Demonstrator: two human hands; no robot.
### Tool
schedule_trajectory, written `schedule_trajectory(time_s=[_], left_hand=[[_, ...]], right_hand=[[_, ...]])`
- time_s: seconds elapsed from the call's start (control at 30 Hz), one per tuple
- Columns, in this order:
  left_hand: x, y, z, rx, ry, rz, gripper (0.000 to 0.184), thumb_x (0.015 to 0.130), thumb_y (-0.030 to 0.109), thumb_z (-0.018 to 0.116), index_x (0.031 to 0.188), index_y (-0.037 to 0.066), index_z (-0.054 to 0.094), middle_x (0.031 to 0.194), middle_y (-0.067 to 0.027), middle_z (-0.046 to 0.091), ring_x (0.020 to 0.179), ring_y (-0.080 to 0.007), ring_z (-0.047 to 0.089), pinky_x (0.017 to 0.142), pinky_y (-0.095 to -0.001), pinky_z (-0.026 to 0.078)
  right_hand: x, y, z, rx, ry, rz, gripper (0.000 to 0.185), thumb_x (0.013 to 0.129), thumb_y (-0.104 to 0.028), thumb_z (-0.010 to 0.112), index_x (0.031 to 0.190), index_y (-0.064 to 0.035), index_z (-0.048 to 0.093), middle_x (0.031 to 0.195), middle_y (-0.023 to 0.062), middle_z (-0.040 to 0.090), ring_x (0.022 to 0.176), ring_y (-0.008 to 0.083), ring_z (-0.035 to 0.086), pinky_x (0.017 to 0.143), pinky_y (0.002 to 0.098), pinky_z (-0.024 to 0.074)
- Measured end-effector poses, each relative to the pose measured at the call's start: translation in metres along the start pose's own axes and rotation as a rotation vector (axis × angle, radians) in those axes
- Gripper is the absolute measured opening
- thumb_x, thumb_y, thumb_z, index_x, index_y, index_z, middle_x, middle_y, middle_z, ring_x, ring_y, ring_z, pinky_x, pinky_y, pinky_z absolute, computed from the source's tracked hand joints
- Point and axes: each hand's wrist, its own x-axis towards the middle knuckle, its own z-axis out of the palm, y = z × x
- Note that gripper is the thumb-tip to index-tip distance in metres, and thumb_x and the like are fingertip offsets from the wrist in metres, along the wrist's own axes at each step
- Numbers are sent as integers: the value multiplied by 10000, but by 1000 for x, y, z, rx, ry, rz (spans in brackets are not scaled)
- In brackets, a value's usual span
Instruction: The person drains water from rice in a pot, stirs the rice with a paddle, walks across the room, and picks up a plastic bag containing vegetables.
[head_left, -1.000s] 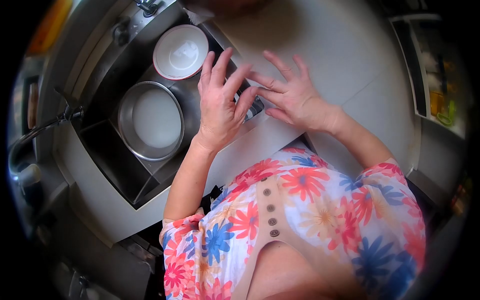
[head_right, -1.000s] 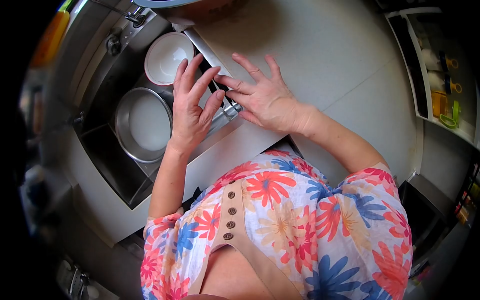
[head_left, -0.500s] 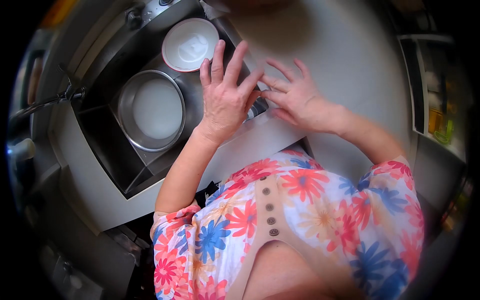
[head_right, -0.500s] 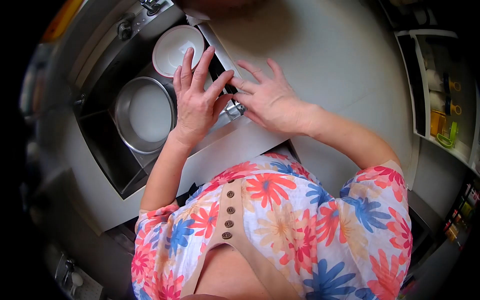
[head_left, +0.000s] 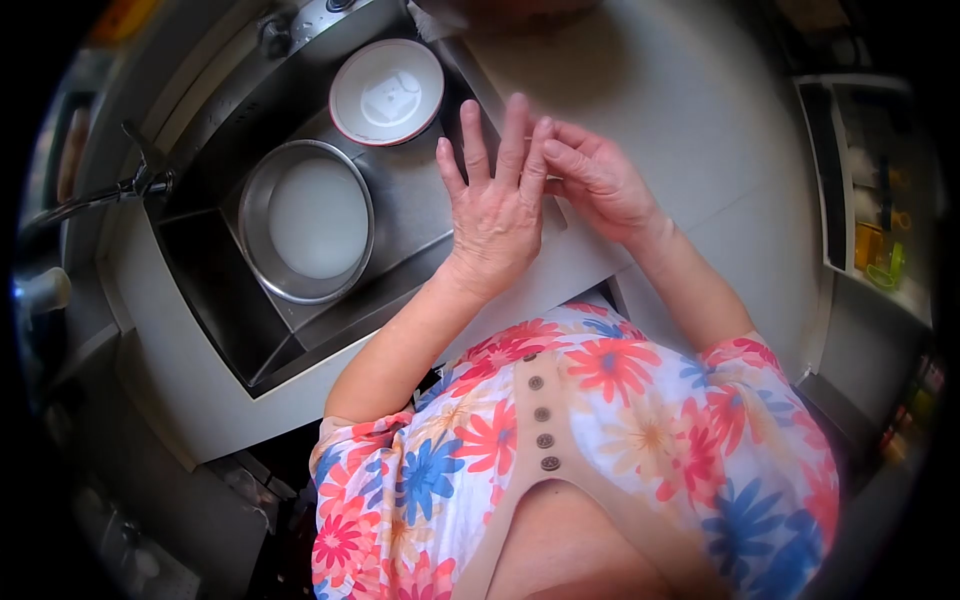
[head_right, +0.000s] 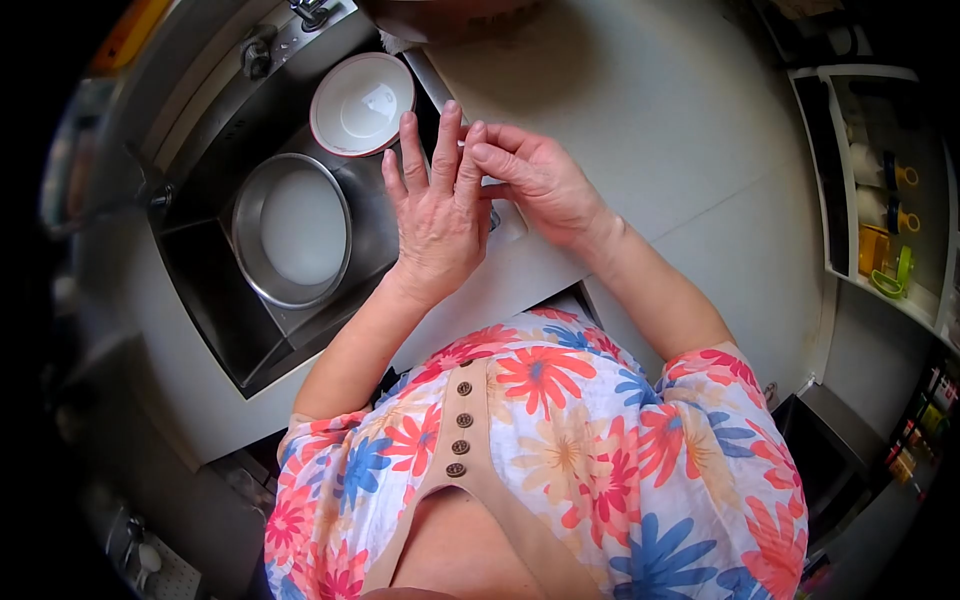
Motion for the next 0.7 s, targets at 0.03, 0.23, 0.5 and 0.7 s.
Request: schedule_trajectory(time_s=[0.03, 0.23, 0.5, 0.7], left_hand=[[0, 1, 1, -8, 1, -1, 794, 689, 98, 646, 1405, 91, 302, 1498, -137, 156, 1356, -445, 107, 1025, -584, 124], [0, 6, 3, -65, -14, 13, 737, 705, 103, 616, 1388, 88, 339, 1498, -126, 169, 1353, -448, 117, 1027, -590, 123], [2, 10, 4, -62, 7, 24, 669, 700, 80, 586, 1344, 65, 405, 1491, -120, 190, 1365, -420, 108, 1045, -569, 94], [4, 10, 1, -82, -13, 7, 697, 677, 80, 592, 1346, 52, 397, 1488, -119, 196, 1362, -419, 115, 1049, -559, 91]], right_hand=[[1, 0, -2, 3, -16, 9, 309, 906, -226, 570, 1164, -55, 557, 1088, 27, 588, 968, 109, 550, 850, 276, 450], [2, 4, -8, 22, -39, 29, 235, 900, -190, 572, 1079, -37, 579, 1013, 37, 600, 950, 128, 562, 856, 289, 454], [3, 12, -11, 182, -26, 31, 188, 902, -151, 562, 1037, -21, 579, 1014, 62, 600, 962, 142, 558, 869, 289, 449], [1, 3, 2, 195, -10, 67, 243, 909, -169, 559, 1092, -10, 555, 1049, 52, 584, 993, 137, 544, 898, 281, 431]])
